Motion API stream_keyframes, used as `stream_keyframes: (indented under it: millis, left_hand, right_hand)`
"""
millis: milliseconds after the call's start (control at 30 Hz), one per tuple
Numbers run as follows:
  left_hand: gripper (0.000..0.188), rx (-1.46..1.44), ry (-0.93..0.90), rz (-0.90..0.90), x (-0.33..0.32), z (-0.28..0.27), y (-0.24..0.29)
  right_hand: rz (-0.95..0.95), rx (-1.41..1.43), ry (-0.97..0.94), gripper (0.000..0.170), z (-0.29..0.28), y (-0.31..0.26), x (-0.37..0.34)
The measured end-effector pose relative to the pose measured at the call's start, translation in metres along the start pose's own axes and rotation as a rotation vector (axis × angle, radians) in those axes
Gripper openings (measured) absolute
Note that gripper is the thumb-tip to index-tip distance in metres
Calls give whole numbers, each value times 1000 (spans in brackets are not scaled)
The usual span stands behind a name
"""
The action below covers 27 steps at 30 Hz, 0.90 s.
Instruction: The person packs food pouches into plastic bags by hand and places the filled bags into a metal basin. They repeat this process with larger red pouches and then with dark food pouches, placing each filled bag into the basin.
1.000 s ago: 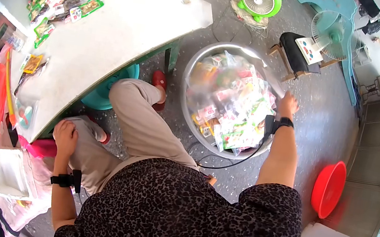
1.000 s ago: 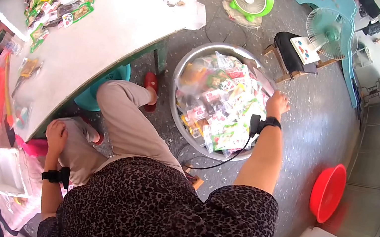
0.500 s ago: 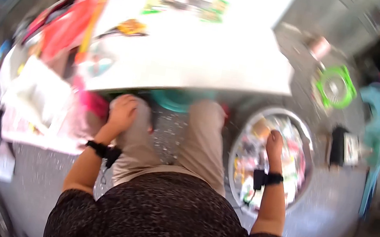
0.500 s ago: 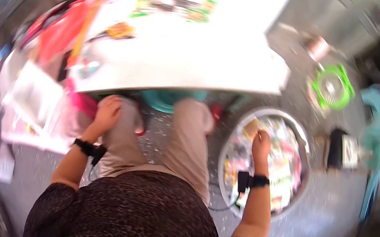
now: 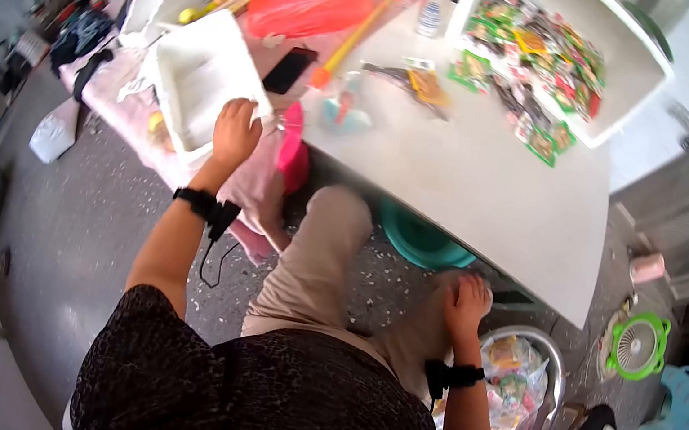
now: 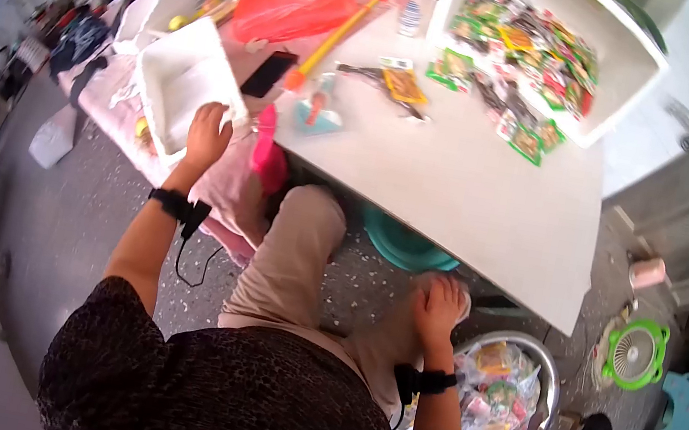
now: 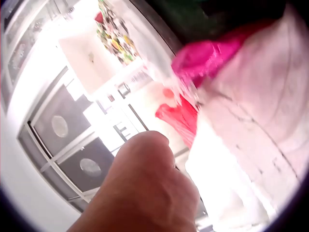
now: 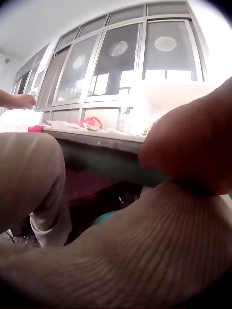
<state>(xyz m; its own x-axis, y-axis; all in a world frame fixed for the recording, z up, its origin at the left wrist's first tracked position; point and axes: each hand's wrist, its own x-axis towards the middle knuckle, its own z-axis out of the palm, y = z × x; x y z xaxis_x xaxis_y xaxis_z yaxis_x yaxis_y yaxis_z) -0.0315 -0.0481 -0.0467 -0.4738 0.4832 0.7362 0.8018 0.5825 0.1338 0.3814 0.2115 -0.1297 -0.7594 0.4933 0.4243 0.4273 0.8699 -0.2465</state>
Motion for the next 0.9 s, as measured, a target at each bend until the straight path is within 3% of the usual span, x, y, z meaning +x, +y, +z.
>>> stream_keyframes:
  millis: [100, 200, 300, 433, 633, 767, 900]
  left_hand:
    - [35, 198, -44, -228, 2, 8, -59]
    - [39, 324, -312, -389, -6, 11, -98]
    - [40, 161, -604, -499, -12, 20, -124]
    - [28, 194, -631, -480, -2, 5, -107]
    - [25, 205, -564, -454, 7, 5, -110]
    - [25, -65, -483, -481, 13, 2, -106]
    - [22, -396, -434, -639, 27, -21, -40]
  right_hand:
    - [-65, -70, -33, 24, 3, 1, -2]
    - [-72, -69, -1, 20, 5, 0, 0]
    - [-73, -92, 18, 18, 7, 0, 1]
    - [-54, -94, 25, 17, 7, 0, 1]
    - [-54, -80, 21, 18, 10, 1, 3]
    - [-50, -57, 2, 18, 11, -3, 6]
    - [-45, -24, -39, 17, 9, -6, 7]
